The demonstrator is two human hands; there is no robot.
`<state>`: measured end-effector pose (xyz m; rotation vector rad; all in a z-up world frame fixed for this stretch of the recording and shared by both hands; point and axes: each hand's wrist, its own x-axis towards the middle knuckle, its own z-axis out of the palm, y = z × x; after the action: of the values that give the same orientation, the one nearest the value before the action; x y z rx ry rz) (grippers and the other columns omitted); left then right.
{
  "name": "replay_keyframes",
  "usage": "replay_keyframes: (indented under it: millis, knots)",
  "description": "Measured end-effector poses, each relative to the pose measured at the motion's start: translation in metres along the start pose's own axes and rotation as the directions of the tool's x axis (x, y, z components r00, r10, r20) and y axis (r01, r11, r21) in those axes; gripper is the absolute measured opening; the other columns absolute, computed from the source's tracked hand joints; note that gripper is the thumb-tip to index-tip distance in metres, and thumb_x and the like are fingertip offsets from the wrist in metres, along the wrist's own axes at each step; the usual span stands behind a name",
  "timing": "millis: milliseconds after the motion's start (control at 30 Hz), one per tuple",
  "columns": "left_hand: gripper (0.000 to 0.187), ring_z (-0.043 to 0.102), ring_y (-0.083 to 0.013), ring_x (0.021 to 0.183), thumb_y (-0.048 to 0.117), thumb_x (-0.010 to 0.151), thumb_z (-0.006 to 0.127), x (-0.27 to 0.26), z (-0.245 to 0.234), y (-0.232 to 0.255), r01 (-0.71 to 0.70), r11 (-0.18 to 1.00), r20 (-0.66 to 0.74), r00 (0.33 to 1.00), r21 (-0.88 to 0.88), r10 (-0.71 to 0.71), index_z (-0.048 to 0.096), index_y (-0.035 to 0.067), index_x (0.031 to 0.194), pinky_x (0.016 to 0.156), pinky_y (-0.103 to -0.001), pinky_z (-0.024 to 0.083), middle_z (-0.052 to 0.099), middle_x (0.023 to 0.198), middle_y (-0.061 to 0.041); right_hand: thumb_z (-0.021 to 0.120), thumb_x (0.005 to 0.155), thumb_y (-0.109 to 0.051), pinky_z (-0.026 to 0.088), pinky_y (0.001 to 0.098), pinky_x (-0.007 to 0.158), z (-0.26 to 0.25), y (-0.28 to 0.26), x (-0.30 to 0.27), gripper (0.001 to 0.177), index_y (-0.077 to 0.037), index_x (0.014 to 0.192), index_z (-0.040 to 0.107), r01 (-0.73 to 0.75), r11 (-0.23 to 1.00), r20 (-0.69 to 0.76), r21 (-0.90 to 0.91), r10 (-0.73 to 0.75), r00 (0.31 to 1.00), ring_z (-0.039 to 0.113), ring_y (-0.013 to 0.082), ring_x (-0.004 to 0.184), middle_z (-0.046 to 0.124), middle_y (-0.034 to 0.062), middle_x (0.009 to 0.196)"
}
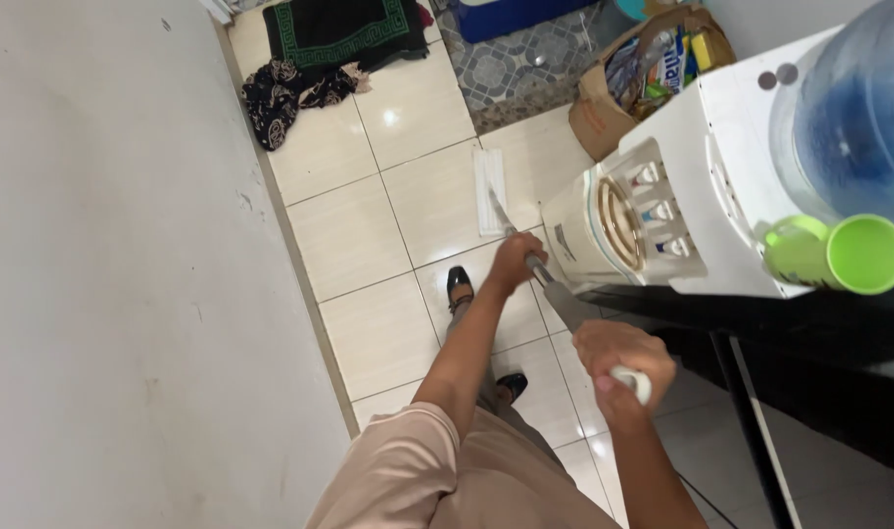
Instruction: Mop the tiled floor throughout the house.
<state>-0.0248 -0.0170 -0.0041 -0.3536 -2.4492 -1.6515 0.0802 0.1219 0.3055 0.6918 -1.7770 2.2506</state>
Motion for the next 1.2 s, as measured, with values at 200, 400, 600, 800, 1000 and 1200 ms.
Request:
replay_keyframes:
  millis: [200,400,600,800,1000,1200]
  knots:
    - [0.023,0.058,-0.0346,0.072,0.002,0.077,0.072,0.08,-0.046,-0.07,0.126,0.985,-0.047,0.991,0.116,-0.122,0.053,-0.003,0.065,0.068,-0.042,0.048,0.057,0.069,-0.018,0.063,0.097,-0.029,0.046,0.0374,0.065,0.004,0.089,0.064,0.046,-0.004,0.063,0.045,-0.004,1.0,0.125,0.001,0.004,0.992,0.05,0.0212,0.059,0.05,0.006,0.062]
    - [0.013,0.064,-0.028,0.079,-0.002,0.07,0.066,0.189,-0.088,-0.117,0.17,0.985,-0.067,0.983,-0.026,-0.172,0.068,0.001,0.083,0.072,-0.038,0.053,0.066,0.084,-0.014,0.062,0.093,-0.021,0.04,0.0302,0.062,0.031,0.131,0.241,0.033,-0.003,0.071,0.046,-0.127,0.991,0.199,0.032,0.118,0.973,0.05,0.0145,0.065,0.053,0.0069,0.071]
    - [0.034,0.065,-0.018,0.084,0.015,0.079,0.085,0.301,-0.186,-0.037,0.284,0.947,0.028,0.959,-0.148,-0.283,0.066,0.004,0.105,0.077,-0.032,0.053,0.071,0.094,-0.01,0.056,0.102,-0.011,0.037,0.0275,0.056,0.069,0.196,0.385,0.026,-0.004,0.079,0.047,-0.247,0.955,0.138,0.164,0.226,0.964,0.044,0.0094,0.06,0.048,0.0022,0.068]
    - [0.054,0.065,-0.0128,0.099,0.009,0.077,0.081,0.421,-0.231,0.027,-0.092,0.956,-0.22,0.975,-0.277,0.03,0.057,0.003,0.125,0.089,-0.031,0.053,0.07,0.109,-0.009,0.057,0.106,-0.021,0.046,0.0315,0.063,0.079,0.234,0.492,0.028,-0.003,0.085,0.052,-0.108,0.962,0.045,-0.251,0.123,0.991,0.051,0.0126,0.065,0.056,0.0058,0.073]
    - [0.045,0.062,-0.0106,0.092,0.008,0.087,0.073,0.544,-0.257,0.039,-0.142,0.96,-0.43,0.903,-0.243,0.025,0.058,0.004,0.13,0.082,-0.031,0.052,0.07,0.102,-0.01,0.059,0.112,-0.032,0.045,0.0356,0.094,0.061,0.283,0.595,0.029,-0.003,0.108,0.058,0.254,0.8,0.265,-0.543,-0.124,0.956,0.051,0.0172,0.105,0.058,0.0117,0.106]
    - [0.026,0.059,-0.0069,0.071,0.018,0.09,0.079,0.673,-0.271,-0.013,-0.077,0.984,-0.565,0.824,-0.159,-0.027,0.061,0.004,0.104,0.064,-0.028,0.049,0.066,0.078,-0.004,0.05,0.108,-0.039,0.049,0.0268,0.073,-0.025,0.45,0.752,0.029,-0.012,0.116,0.058,-0.27,0.943,0.177,-0.193,0.304,0.936,0.06,0.009,0.087,0.062,0.0,0.097]
